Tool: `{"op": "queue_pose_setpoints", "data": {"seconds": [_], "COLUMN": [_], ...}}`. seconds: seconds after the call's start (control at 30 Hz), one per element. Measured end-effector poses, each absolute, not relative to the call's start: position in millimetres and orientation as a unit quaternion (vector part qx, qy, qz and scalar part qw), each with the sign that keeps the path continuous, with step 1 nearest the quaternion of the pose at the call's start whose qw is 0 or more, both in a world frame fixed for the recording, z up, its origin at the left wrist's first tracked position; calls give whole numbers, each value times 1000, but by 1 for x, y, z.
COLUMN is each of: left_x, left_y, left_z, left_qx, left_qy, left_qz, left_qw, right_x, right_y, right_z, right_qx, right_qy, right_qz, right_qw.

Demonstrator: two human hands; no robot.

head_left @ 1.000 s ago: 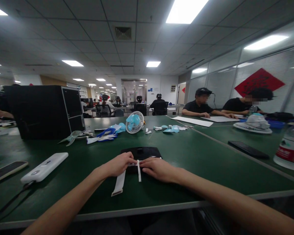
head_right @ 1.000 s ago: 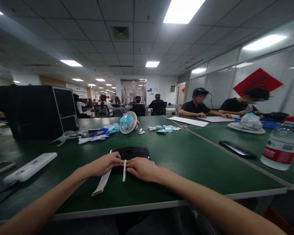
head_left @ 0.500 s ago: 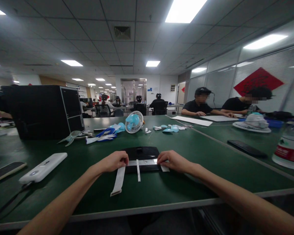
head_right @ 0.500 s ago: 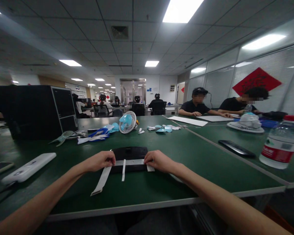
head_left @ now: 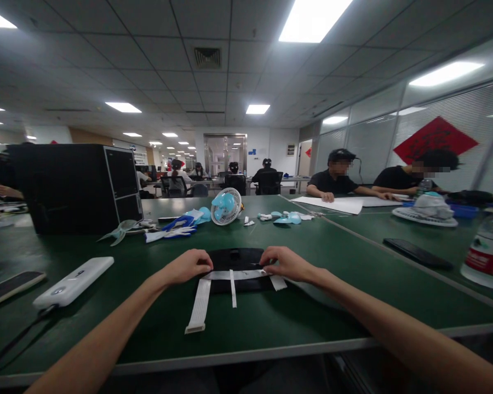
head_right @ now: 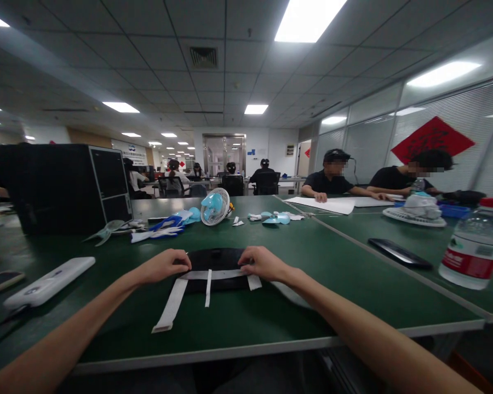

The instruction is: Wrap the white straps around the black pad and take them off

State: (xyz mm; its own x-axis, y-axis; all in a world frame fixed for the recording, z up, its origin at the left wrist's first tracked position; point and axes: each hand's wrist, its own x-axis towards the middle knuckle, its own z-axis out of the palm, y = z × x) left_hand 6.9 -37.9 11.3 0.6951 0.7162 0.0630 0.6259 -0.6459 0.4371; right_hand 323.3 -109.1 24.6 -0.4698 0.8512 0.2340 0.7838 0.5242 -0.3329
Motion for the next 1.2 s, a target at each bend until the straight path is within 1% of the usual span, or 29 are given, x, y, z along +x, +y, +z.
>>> {"op": "queue_pose_setpoints", "data": {"seconds": [0.13,0.23,0.37,0.5,0.67,0.8,0.97,1.07,1.2], "left_x": [-6,-20,-39,-52,-57,-56,-56,-55,-51], "left_y": [-18,-2,15,23,28,30,32,32,32], "left_z": [7,2,-3,-5,-9,-13,-18,-20,-21], "left_qx": [872,859,839,824,821,823,826,833,837], "left_qy": [449,492,532,558,563,561,554,542,537], "left_qz": [161,136,113,102,92,84,78,71,69], "left_qw": [110,39,6,1,9,22,63,81,85], "right_x": [308,293,275,264,272,312,408,476,550], "right_y": [-80,-53,-26,-14,-19,-35,-64,-85,-117], "right_z": [22,18,12,9,18,38,53,51,40], "right_qx": [-501,-485,-468,-480,-489,-541,-661,-735,-815], "right_qy": [-844,-857,-872,-871,-865,-827,-722,-644,-545], "right_qz": [51,33,29,26,-2,-29,-75,-105,-107], "right_qw": [184,170,142,103,113,150,189,186,164]}}
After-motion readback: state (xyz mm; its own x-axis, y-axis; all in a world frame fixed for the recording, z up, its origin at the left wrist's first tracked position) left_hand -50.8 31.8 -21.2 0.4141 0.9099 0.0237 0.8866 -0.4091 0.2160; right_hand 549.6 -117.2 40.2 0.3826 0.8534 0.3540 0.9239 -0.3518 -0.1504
